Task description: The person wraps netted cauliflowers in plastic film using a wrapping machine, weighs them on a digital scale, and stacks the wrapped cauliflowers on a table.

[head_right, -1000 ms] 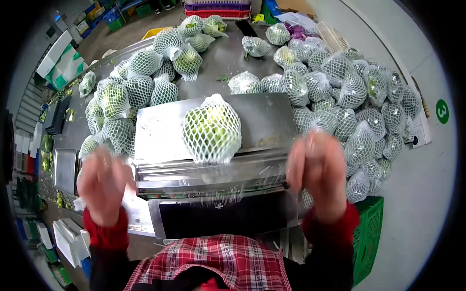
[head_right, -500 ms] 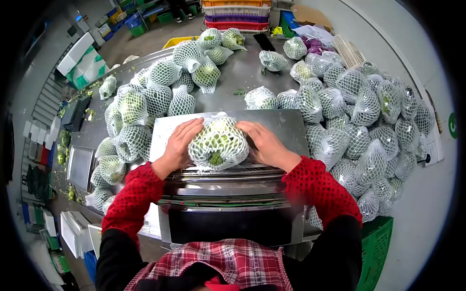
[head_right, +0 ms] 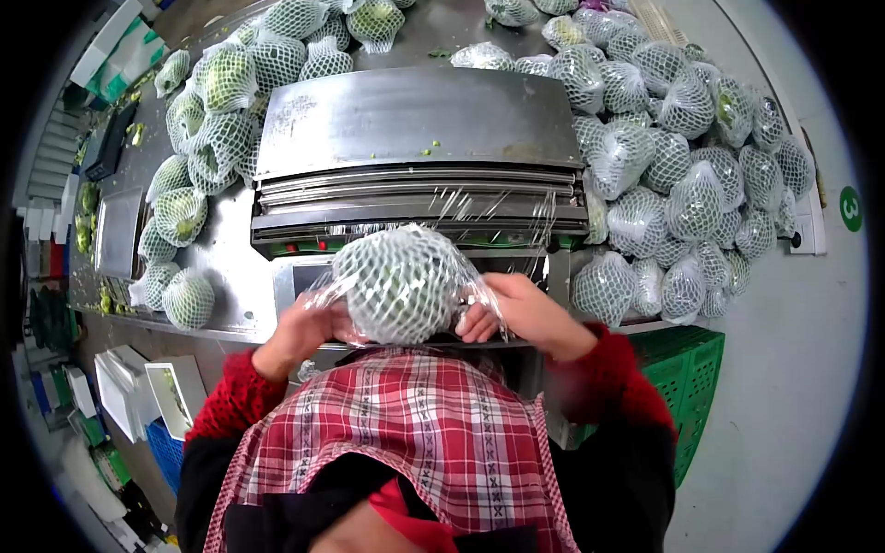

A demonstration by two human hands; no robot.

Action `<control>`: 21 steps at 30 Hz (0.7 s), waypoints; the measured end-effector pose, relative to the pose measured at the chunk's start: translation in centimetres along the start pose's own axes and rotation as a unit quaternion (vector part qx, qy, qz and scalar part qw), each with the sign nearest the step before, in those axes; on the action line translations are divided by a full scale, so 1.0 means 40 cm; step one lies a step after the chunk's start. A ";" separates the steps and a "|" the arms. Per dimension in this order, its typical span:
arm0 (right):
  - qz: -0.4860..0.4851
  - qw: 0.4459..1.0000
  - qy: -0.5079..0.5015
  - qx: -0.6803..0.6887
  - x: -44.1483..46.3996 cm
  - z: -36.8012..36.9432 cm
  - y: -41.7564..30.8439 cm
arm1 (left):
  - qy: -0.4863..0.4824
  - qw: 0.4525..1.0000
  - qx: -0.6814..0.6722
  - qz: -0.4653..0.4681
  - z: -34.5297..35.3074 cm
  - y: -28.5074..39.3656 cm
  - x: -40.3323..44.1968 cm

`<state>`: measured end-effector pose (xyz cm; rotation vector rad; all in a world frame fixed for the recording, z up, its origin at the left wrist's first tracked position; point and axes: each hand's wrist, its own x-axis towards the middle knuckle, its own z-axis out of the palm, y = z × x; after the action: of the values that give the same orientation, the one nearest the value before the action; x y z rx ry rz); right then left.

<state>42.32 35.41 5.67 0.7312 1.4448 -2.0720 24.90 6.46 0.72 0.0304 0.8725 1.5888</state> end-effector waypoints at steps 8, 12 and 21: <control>-0.278 0.913 0.291 -0.066 -0.035 0.050 0.123 | 0.363 0.892 0.178 0.202 0.078 -0.124 -0.084; -0.091 0.945 0.315 -0.011 -0.135 0.042 0.186 | 0.422 0.889 0.065 0.164 0.034 -0.142 -0.244; -0.204 0.905 0.185 -0.324 0.207 0.267 0.438 | 0.113 0.865 0.484 0.068 -0.135 -0.395 0.031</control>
<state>46.58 19.09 -8.65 0.5862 2.5080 -1.5715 35.26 4.03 -12.20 0.6410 1.8177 1.1365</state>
